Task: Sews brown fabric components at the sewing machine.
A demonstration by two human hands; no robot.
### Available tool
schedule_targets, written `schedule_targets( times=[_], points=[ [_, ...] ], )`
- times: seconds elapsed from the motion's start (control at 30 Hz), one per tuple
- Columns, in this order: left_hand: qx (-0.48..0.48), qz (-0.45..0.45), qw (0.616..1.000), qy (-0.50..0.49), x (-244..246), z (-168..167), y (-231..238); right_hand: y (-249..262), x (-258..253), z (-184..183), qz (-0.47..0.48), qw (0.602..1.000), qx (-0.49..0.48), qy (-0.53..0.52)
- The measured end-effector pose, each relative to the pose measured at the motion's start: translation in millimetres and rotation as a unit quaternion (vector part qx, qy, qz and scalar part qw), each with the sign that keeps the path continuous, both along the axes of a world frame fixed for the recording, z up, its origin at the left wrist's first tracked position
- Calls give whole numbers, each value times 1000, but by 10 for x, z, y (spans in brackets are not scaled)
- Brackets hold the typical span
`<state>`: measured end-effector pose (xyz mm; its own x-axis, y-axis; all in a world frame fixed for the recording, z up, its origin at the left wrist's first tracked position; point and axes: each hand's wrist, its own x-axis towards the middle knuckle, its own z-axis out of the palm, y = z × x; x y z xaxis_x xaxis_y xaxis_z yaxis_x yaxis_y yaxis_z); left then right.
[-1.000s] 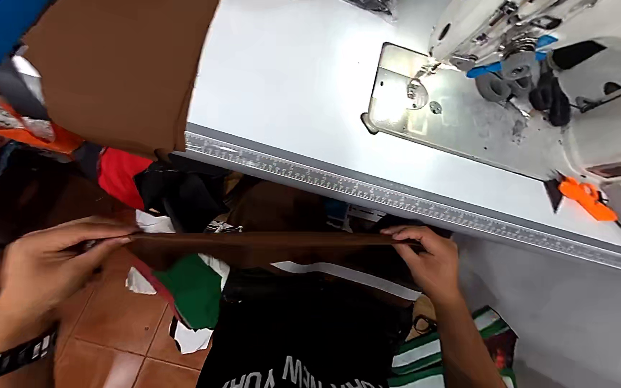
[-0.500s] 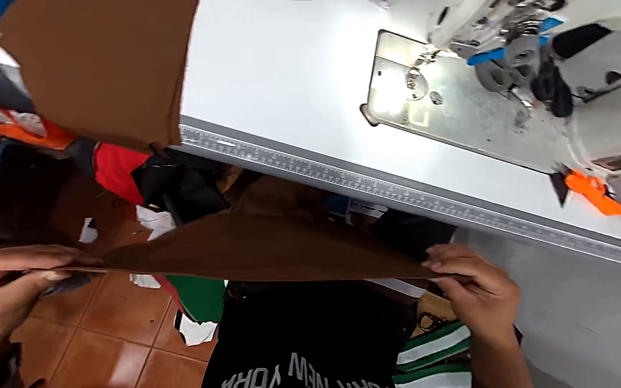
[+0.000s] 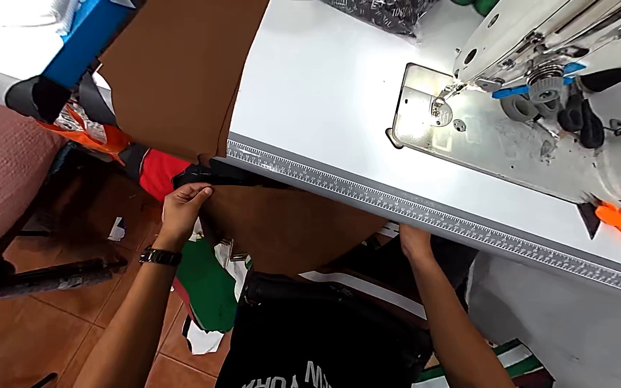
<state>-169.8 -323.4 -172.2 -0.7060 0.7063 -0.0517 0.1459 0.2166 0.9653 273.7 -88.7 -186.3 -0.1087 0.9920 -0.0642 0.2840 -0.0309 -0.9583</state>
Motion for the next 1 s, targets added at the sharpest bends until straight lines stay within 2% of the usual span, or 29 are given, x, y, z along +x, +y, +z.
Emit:
schedule_targets(
  times=[0.07,0.1,0.17,0.2,0.27,0.37,0.43,0.5,0.63,1.0],
  points=[
    [-24,-8,998,56,-38,-104,100,27,-60,-18,21,992,-1,-121],
    [-63,-25,991,116,-7,-92,131,32,-58,-9,48,977,2,-208],
    [-164,-84,951,250,132,136,149,48,-51,50,114,932,13,-343],
    [-185,-100,929,305,218,326,135,38,-38,53,125,926,26,-355],
    [-115,-111,910,383,389,793,104,-17,32,52,117,948,47,-291],
    [32,-93,905,414,519,1393,161,-179,133,42,112,972,-8,-204],
    [6,-73,882,465,397,1578,335,-313,143,35,137,977,-40,-158],
    [-32,-85,875,475,172,1589,534,-443,149,46,167,976,-48,-134],
    [-38,-135,896,422,-154,1549,712,-605,222,143,176,979,-30,-101],
    [-17,-178,906,384,-322,1631,686,-676,135,281,188,980,-49,-48]
  ],
)
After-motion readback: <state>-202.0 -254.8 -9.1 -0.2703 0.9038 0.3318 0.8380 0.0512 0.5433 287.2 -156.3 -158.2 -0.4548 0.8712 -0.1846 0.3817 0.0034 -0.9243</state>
